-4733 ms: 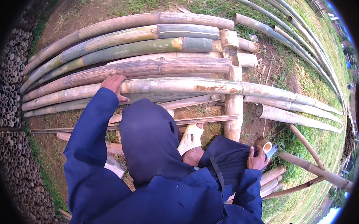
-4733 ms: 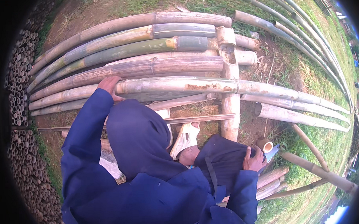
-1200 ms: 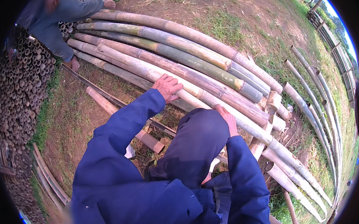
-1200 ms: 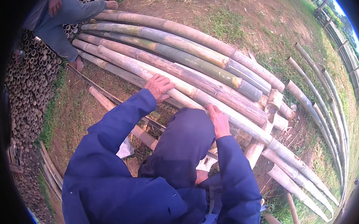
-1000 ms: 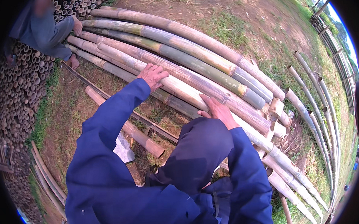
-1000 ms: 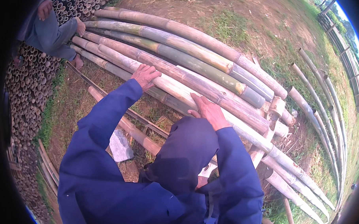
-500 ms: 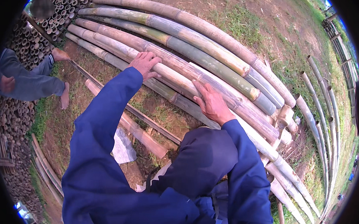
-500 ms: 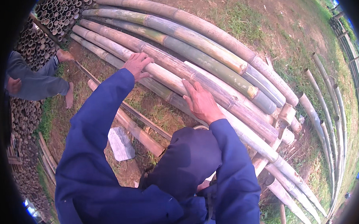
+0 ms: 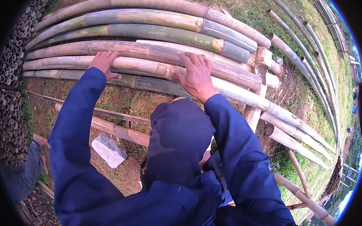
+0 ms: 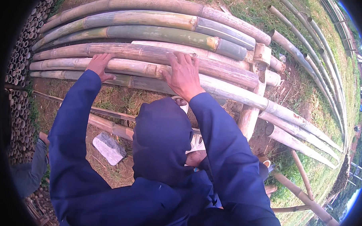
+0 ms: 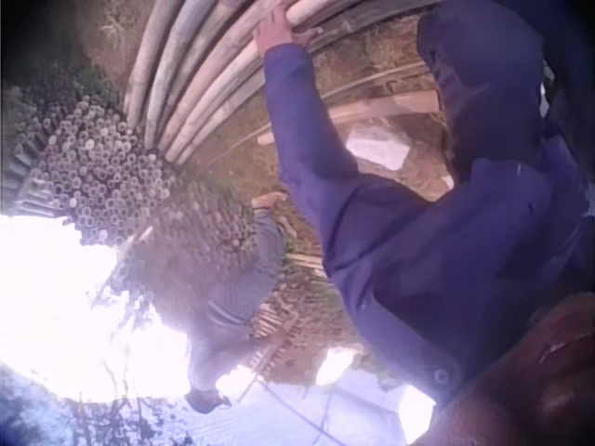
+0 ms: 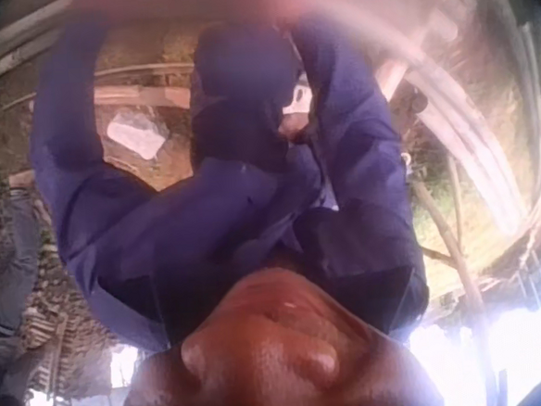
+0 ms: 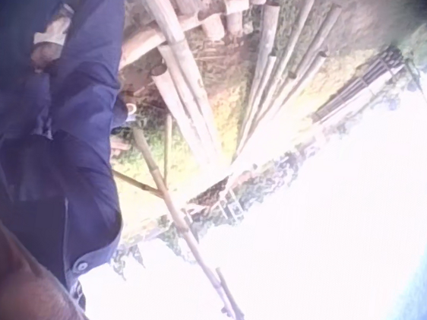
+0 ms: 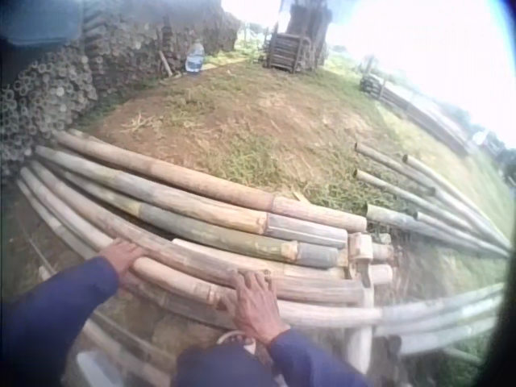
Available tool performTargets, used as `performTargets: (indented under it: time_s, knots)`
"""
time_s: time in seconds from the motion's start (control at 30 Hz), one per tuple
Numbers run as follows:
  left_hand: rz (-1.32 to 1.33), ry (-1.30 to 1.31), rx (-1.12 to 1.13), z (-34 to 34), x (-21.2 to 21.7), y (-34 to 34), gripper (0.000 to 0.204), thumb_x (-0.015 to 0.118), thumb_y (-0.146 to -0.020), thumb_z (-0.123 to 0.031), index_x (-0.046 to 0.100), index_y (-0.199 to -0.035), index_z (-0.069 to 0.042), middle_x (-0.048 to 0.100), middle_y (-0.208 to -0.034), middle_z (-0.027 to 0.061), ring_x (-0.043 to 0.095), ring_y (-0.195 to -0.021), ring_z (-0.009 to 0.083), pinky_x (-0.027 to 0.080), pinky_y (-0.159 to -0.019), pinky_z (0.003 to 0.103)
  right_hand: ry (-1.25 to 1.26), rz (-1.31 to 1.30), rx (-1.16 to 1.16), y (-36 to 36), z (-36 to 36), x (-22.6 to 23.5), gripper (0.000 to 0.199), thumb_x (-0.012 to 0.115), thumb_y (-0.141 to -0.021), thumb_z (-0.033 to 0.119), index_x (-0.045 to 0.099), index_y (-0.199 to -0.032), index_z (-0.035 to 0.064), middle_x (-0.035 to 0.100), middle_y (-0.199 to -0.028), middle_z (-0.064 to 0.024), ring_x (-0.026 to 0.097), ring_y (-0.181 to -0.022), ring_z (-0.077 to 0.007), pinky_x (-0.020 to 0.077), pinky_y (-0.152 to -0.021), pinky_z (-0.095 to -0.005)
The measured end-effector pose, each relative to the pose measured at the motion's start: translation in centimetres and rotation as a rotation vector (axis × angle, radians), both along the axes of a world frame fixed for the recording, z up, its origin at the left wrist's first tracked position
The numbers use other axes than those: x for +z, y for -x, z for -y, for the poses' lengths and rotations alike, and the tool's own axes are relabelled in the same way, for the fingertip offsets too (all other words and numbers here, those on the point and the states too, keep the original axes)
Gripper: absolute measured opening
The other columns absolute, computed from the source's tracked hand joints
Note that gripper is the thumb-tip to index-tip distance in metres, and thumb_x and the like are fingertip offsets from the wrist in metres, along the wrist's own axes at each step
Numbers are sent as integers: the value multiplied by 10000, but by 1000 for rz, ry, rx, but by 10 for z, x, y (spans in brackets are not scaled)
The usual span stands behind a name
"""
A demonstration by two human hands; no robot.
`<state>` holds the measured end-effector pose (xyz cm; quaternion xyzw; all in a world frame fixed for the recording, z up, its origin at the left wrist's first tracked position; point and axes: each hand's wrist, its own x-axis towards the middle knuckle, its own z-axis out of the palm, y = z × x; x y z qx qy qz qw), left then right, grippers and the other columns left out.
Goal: The person sits on the ground and uses a hand saw to cut bamboo poles into shorter sections. They repeatedly position a pole, saw through it, and set the cut piece aside.
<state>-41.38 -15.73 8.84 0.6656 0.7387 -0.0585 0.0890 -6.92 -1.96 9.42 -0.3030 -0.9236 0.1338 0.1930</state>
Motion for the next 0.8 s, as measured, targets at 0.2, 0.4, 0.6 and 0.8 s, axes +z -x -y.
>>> performTargets:
  time_s: [0.2, 0.4, 0.6, 0.8]
  knots:
    - [33, 71, -4, -18, -6, 4, 723, 933, -605, -339, 613, -1211, -109, 679, -1155, 146, 630, -1133, 373, 499, -974, 483, -82, 205, -155, -104, 6, 8, 773, 823, -788, 493, 550, -1406, 117, 555, -1270, -107, 515, -1207, -293, 315, -1058, -522]
    - [61, 59, -28, -26, -25, 17, 670, 899, -582, -250, 625, -1177, -109, 686, -1182, 154, 645, -1120, 383, 529, -942, 480, -174, 240, -126, -129, -5, -13, 619, 795, -776, 313, 593, -1316, 88, 568, -1148, -96, 533, -1156, -251, 308, -1077, -535]
    - [63, 33, -33, -6, -50, 55, 739, 912, -527, -205, 637, -1206, -105, 663, -1252, 165, 619, -1185, 378, 510, -1017, 455, -284, 310, -65, -132, -12, -34, 572, 797, -775, 322, 611, -1270, 104, 553, -1067, -19, 556, -1094, -189, 271, -1106, -528]
    - [73, 57, -30, -17, -18, 16, 732, 926, -520, -207, 658, -1188, -74, 693, -1186, 180, 644, -1141, 393, 513, -1008, 459, -187, 353, -63, -172, -16, 1, 606, 805, -767, 362, 613, -1294, 135, 555, -1053, 5, 553, -1109, -170, 207, -1165, -520]
